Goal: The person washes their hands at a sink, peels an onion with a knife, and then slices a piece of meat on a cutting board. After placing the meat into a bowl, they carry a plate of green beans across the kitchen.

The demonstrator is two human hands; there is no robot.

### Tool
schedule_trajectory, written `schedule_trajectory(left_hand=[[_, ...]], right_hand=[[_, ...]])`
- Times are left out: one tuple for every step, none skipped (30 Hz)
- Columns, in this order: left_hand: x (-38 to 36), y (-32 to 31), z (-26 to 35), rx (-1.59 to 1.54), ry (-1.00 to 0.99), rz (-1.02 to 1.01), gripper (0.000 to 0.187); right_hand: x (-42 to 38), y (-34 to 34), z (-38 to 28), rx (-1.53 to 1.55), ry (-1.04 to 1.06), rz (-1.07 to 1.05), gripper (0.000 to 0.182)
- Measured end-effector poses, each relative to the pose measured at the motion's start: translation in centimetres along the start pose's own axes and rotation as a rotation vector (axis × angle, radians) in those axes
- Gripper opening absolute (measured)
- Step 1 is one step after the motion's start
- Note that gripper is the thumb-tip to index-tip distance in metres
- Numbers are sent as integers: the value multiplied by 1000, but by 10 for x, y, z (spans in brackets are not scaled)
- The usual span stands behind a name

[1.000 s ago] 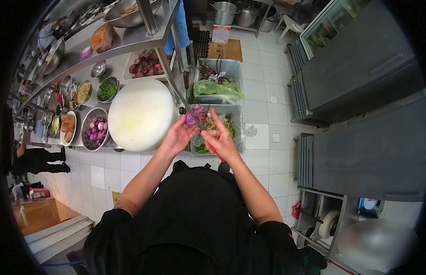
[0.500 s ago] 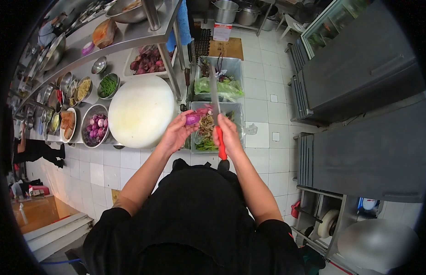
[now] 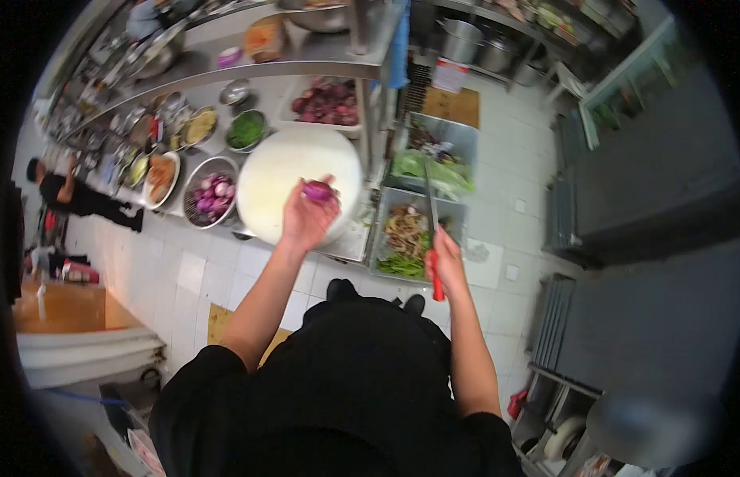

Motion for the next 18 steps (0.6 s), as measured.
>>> schedule_trajectory(left_hand=[[2, 22, 32, -25, -173, 98, 53], [6, 56, 72, 78, -331, 152, 43], [4, 89, 109, 266, -512, 316, 39], [4, 125, 148, 476, -691, 541, 36], [6, 166, 182, 624, -788, 740, 37], [0, 180, 206, 712, -853, 822, 45], [-4, 191, 226, 801, -912, 900, 54], [-10, 212, 247, 1094, -840, 984, 65], [-12, 234, 263, 1389, -753, 1050, 76], [-9, 260, 277, 1433, -768, 1058, 79], [-2, 273, 282, 1478, -787, 1068, 83], [-2, 246, 268, 1486, -860, 1107, 72], [1, 227, 249, 1516, -867, 1016, 68], [3, 214, 233, 1543, -875, 929, 65], [5, 210, 228, 1569, -884, 845, 61], [18, 227, 217, 1521, -911, 722, 51], [20, 214, 200, 1566, -951, 683, 46], [23, 192, 170, 1612, -989, 642, 42]], right_hand=[[5, 8, 11, 67, 5, -13, 45], [1, 7, 9, 64, 6, -6, 34], [3, 13, 15, 29, -31, 41, 36], [6, 17, 21, 3, -66, 60, 41], [8, 21, 26, -21, -100, 86, 46], [12, 21, 30, -35, -124, 79, 50], [16, 22, 33, -45, -148, 79, 55], [18, 23, 35, -55, -172, 83, 59], [23, 23, 36, -48, -208, 53, 64], [28, 22, 36, -67, -200, 52, 65], [32, 20, 35, -86, -191, 47, 65], [33, 16, 31, -62, -183, 56, 60], [31, 12, 26, -51, -121, 28, 57], [26, 7, 16, -43, -59, -5, 54], [21, 1, 6, -36, 3, -41, 52], [14, -3, -4, -47, 71, -51, 44], [18, 3, -1, -92, 56, -52, 43], [26, 11, 7, -137, 38, -51, 42]])
Point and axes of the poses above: each hand's wrist, its own x-axis towards the middle knuckle, its own y-axis out of the back of the hand, z = x × y, the point moved 2 cm from there along x, towards the middle knuckle, and after that the axes turned 4 degrees about -y, right-handed, at the moved point
